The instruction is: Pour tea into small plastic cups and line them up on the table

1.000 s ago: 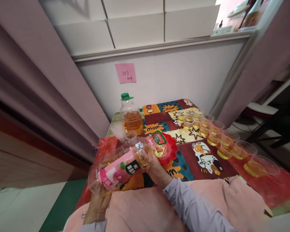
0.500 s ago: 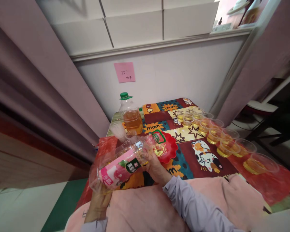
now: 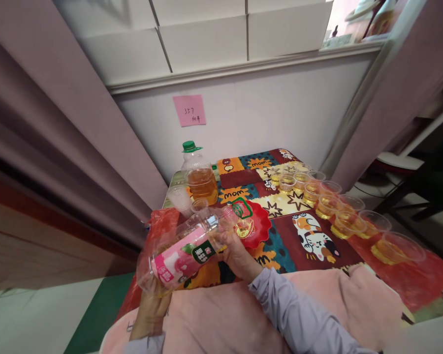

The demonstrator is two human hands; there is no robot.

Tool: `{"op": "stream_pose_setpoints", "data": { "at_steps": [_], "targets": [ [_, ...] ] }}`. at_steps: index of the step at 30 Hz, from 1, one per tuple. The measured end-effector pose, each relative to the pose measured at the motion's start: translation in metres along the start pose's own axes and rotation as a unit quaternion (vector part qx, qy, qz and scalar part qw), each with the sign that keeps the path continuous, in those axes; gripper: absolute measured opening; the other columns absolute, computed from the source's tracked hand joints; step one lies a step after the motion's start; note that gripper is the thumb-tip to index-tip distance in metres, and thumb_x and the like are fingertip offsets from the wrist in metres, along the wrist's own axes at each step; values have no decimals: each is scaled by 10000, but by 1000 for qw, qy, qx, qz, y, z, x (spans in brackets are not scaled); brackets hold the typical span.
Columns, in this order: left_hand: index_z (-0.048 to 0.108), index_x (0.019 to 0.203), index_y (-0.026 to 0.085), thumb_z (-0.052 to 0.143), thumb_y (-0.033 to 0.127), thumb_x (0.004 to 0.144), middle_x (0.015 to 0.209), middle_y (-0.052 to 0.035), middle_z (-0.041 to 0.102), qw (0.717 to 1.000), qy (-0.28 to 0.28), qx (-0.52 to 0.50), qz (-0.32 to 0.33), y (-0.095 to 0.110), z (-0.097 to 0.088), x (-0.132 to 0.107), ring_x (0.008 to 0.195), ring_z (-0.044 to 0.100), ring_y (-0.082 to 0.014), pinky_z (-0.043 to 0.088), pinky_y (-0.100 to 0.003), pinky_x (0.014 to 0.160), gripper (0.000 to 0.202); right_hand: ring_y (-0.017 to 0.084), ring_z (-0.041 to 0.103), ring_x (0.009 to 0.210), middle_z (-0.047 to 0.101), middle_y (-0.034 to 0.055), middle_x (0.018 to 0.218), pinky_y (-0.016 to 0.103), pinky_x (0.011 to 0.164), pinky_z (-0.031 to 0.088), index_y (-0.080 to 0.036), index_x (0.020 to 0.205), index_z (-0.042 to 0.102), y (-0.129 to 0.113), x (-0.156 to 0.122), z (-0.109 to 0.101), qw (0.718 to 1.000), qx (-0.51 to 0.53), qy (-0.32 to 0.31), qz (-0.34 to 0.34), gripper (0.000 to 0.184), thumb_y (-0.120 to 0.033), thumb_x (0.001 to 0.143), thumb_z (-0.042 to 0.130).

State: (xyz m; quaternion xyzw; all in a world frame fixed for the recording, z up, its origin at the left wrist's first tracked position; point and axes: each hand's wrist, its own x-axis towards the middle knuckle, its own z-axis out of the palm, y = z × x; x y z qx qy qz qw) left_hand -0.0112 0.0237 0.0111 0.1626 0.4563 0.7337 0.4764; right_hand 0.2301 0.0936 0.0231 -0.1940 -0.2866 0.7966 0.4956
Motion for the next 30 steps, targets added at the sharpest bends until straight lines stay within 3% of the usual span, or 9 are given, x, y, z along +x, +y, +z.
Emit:
{"op": "stream_pose_setpoints", "data": {
  "at_steps": [4,8,11,16,21,26,30],
  "targets": [
    [869,1219,248,1214,482,325,1257,-115,920,1000,-8,23,-3,-2,-2,-2,1251,845,-489,781,-531,893,987,284,855,1040,860,63,1283,410,730,762,-316,1498,637,-1,0,0,1000,-6,3,3,848,-708,832,986],
    [847,1229,238,1190,470,435,1165,-106,928,999,33,24,-6,-7,-10,1,1360,805,-481,772,-518,939,895,300,855,1083,857,65,1300,437,755,772,-318,1478,644,0,0,-2,1000,-6,1,1,812,-713,847,969],
    [851,1190,241,1167,452,518,1133,-94,931,999,39,21,-13,-9,-15,4,1269,851,-448,772,-511,933,772,315,858,1094,857,80,1326,466,773,777,-315,1490,631,1,1,-3,1000,-2,-3,1,852,-736,833,973],
    [879,1158,260,1203,539,399,1146,-74,935,1000,8,15,-1,-10,-16,5,1106,894,-404,778,-480,888,871,311,859,1102,863,62,1316,469,788,780,-333,1515,630,-1,0,-1,1000,-2,-6,0,844,-726,851,970],
    [876,1127,243,1188,468,472,1104,-89,933,999,34,16,-6,-6,-11,3,1076,895,-404,777,-465,854,760,293,865,1034,870,50,1282,424,727,768,-327,1515,636,0,1,-2,1000,0,-4,5,871,-737,830,983],
    [882,1120,273,1203,510,360,1148,-91,933,1000,17,16,2,-6,-9,2,1136,881,-441,782,-473,799,859,289,860,1059,867,59,1283,383,704,756,-315,1516,637,2,2,-3,1000,6,-2,6,880,-735,829,992],
    [887,1189,246,1205,484,414,1183,-120,930,1000,20,2,5,-7,-11,3,1248,857,-445,777,-433,869,871,269,852,1055,863,44,1279,357,702,751,-330,1515,634,3,2,-3,1000,20,7,2,886,-706,811,1018]
  ]
}}
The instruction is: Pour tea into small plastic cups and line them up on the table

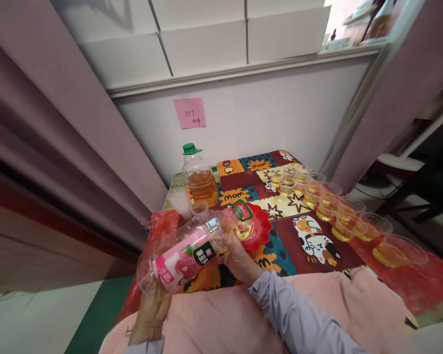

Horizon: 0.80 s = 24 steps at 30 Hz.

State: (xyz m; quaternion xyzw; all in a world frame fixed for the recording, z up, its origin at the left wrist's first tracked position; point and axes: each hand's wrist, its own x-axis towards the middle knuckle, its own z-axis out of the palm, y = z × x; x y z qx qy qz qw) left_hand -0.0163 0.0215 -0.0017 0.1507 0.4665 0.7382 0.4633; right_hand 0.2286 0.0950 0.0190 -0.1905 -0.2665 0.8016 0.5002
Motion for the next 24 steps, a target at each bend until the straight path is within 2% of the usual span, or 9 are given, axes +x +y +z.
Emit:
{"op": "stream_pose_setpoints", "data": {
  "at_steps": [5,10,14,18,21,24],
  "targets": [
    [897,1172,276,1192,455,470,1175,-69,935,1000,-4,-3,6,-1,1,0,1305,842,-426,773,-407,898,782,275,847,1068,862,45,1265,380,725,762,-321,1483,648,0,0,-1,1000,0,-7,3,866,-716,805,1016],
    [904,1095,278,1214,521,383,1102,-48,940,999,-36,-13,0,2,6,-2,1018,905,-325,753,-323,808,813,256,853,1014,864,42,1242,367,722,760,-322,1472,652,-1,1,-1,1000,-8,-13,6,879,-757,797,1008],
    [897,1060,284,1201,458,440,1069,-18,939,1000,-17,-13,2,4,11,-3,927,904,-294,747,-306,741,712,289,863,1031,865,55,1320,410,710,765,-340,1484,634,-1,1,-2,1000,-8,-25,6,855,-741,820,993],
    [899,1085,275,1203,464,441,944,15,918,1000,-10,-9,9,5,16,-5,806,880,-249,716,-261,649,737,294,860,1064,868,45,1295,395,705,762,-337,1488,643,0,1,-3,1000,-10,-21,1,829,-729,840,982],
    [907,1105,260,1210,475,416,980,-8,925,1000,-12,1,11,6,18,-6,782,868,-246,710,-266,624,784,302,862,1059,871,66,1291,402,716,763,-312,1470,664,1,2,-4,1000,-16,-23,4,831,-760,840,969],
    [911,1115,252,1218,528,321,1083,-53,937,1000,-13,3,16,5,16,-5,785,864,-263,736,-311,664,895,310,864,1065,866,83,1339,425,737,765,-315,1527,637,2,2,-5,1000,-18,-21,9,876,-754,844,967]
  ]
}}
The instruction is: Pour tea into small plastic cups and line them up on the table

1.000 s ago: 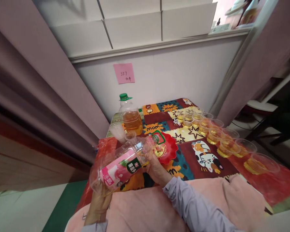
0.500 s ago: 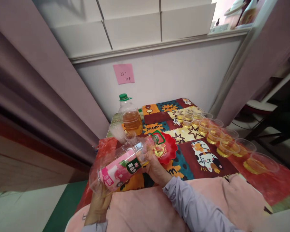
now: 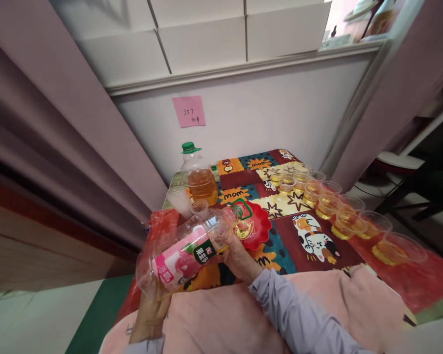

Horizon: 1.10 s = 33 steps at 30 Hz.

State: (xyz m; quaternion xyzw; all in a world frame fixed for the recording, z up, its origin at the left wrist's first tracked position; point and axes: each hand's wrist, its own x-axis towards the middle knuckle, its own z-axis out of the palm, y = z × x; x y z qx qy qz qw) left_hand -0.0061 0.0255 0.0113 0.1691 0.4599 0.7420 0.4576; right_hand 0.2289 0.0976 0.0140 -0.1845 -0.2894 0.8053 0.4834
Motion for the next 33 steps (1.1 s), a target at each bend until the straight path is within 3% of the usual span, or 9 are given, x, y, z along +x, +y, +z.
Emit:
{"op": "stream_pose_setpoints", "data": {
  "at_steps": [2,5,10,13,19,25,28,33],
  "targets": [
    [910,1134,257,1214,560,300,1116,-65,937,1000,-2,1,2,-2,-4,2,811,869,-279,756,-351,732,938,308,864,1068,864,82,1349,420,732,761,-325,1561,617,-1,0,0,1000,-1,2,1,892,-743,854,964],
    [900,1193,270,1203,566,387,1149,-61,934,1000,-2,9,12,-6,-12,6,930,889,-317,766,-391,823,910,304,864,1064,863,75,1360,405,709,755,-335,1555,607,-2,-1,1,1000,4,-2,-2,906,-753,840,972],
    [890,1227,240,1191,586,395,1137,-90,932,1000,8,25,11,-9,-21,9,887,888,-341,775,-440,788,950,302,867,1047,878,70,1308,413,713,758,-310,1459,638,-2,-1,1,1000,1,-4,1,825,-769,852,957],
    [887,1250,255,1184,616,408,1159,-87,931,999,4,32,17,-9,-20,7,897,889,-350,781,-468,796,962,304,868,1045,875,76,1323,421,717,761,-301,1439,645,-2,-1,0,1000,1,-7,-3,820,-779,849,955],
    [899,1240,283,1163,676,447,1247,-86,924,998,3,52,26,-6,-13,4,1131,882,-415,788,-493,877,924,305,867,1066,872,65,1342,434,735,768,-327,1473,642,-1,-1,-1,1000,-2,-15,-4,809,-772,866,938],
    [887,1283,277,1174,661,442,1302,-104,913,998,-1,58,27,-5,-8,0,1173,875,-443,788,-529,881,968,267,852,1049,865,42,1309,385,741,758,-344,1500,643,1,1,-2,1000,18,-5,-2,848,-761,837,968],
    [886,1283,272,1178,635,464,1272,-104,918,999,0,47,21,-5,-9,0,1138,884,-425,786,-520,881,942,257,848,1014,867,34,1253,390,749,759,-330,1440,657,2,1,-2,1000,17,0,2,811,-764,832,975],
    [899,1215,253,1199,592,433,1163,-81,933,1000,-3,20,7,-5,-14,3,927,896,-313,768,-402,872,904,248,844,978,865,30,1226,363,716,748,-337,1435,666,1,1,-2,1000,5,0,-5,752,-752,873,943]
  ]
}}
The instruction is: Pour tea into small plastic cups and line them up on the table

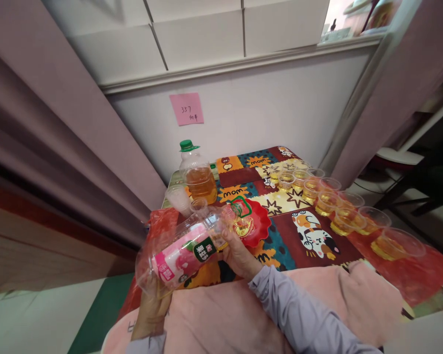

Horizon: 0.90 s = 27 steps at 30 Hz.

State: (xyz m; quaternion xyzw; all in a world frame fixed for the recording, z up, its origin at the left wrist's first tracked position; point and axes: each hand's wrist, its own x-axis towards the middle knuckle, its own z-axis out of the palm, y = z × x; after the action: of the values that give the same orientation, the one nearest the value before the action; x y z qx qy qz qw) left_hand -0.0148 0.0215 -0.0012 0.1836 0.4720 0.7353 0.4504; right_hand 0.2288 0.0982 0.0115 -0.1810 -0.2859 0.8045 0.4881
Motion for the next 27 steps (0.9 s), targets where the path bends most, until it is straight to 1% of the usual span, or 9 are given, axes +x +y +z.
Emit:
{"op": "stream_pose_setpoints", "data": {
  "at_steps": [3,6,10,13,15,18,21,25,27],
  "targets": [
    [907,1170,258,1199,601,438,1124,-64,937,1000,3,-7,-5,0,0,0,864,889,-266,755,-355,868,859,254,843,980,864,28,1225,384,724,759,-338,1453,667,0,0,1,1000,6,3,3,793,-752,845,962],
    [908,1138,254,1203,596,425,1125,-56,937,1000,1,-9,-2,0,1,-1,874,890,-256,752,-343,872,844,268,849,1009,867,38,1250,400,744,762,-326,1420,676,-2,-1,2,1000,1,8,3,782,-763,839,964],
    [895,1223,250,1194,641,398,1228,-96,927,1000,-7,-2,-7,0,3,-2,1018,900,-334,765,-395,885,961,294,861,1041,873,59,1290,441,760,772,-317,1417,683,-5,-3,3,1000,-7,-3,-1,788,-798,847,938],
    [872,1276,263,1169,634,481,1238,-99,922,1000,-6,3,-18,1,5,-3,1119,888,-392,778,-460,875,927,294,864,1039,878,53,1264,441,750,772,-317,1412,687,-6,-4,4,1000,-12,-9,-1,785,-810,851,931],
    [857,1303,254,1160,600,514,1243,-104,920,1000,-8,7,-17,2,6,-3,1122,884,-411,784,-495,847,914,295,863,1044,878,56,1264,440,751,771,-311,1398,692,-6,-4,4,1000,-14,-7,2,782,-821,853,924],
    [853,1327,226,1185,595,442,1259,-128,915,1000,-11,8,-7,3,7,-3,1082,886,-417,783,-498,828,1015,308,862,1078,874,70,1287,450,767,770,-301,1395,692,-5,-4,3,1000,-13,5,7,793,-825,848,925],
    [860,1331,231,1189,619,417,1270,-119,915,1000,-14,2,-4,2,8,-3,1079,886,-396,777,-471,850,1046,321,862,1100,874,71,1276,470,781,772,-306,1386,689,-5,-4,3,1000,-9,6,7,780,-811,844,933],
    [871,1281,261,1188,618,433,1251,-70,921,1000,-10,3,6,2,7,-3,1009,885,-311,760,-418,896,973,317,865,1102,873,67,1291,469,789,772,-316,1408,674,-6,-5,4,1000,-7,4,7,781,-797,851,937],
    [875,1242,268,1190,612,441,1229,-65,925,1000,-9,8,11,1,6,-3,1005,884,-301,753,-419,928,927,320,865,1113,870,70,1322,470,793,771,-314,1418,666,-7,-6,4,1000,-8,3,8,790,-796,853,936]
  ]
}}
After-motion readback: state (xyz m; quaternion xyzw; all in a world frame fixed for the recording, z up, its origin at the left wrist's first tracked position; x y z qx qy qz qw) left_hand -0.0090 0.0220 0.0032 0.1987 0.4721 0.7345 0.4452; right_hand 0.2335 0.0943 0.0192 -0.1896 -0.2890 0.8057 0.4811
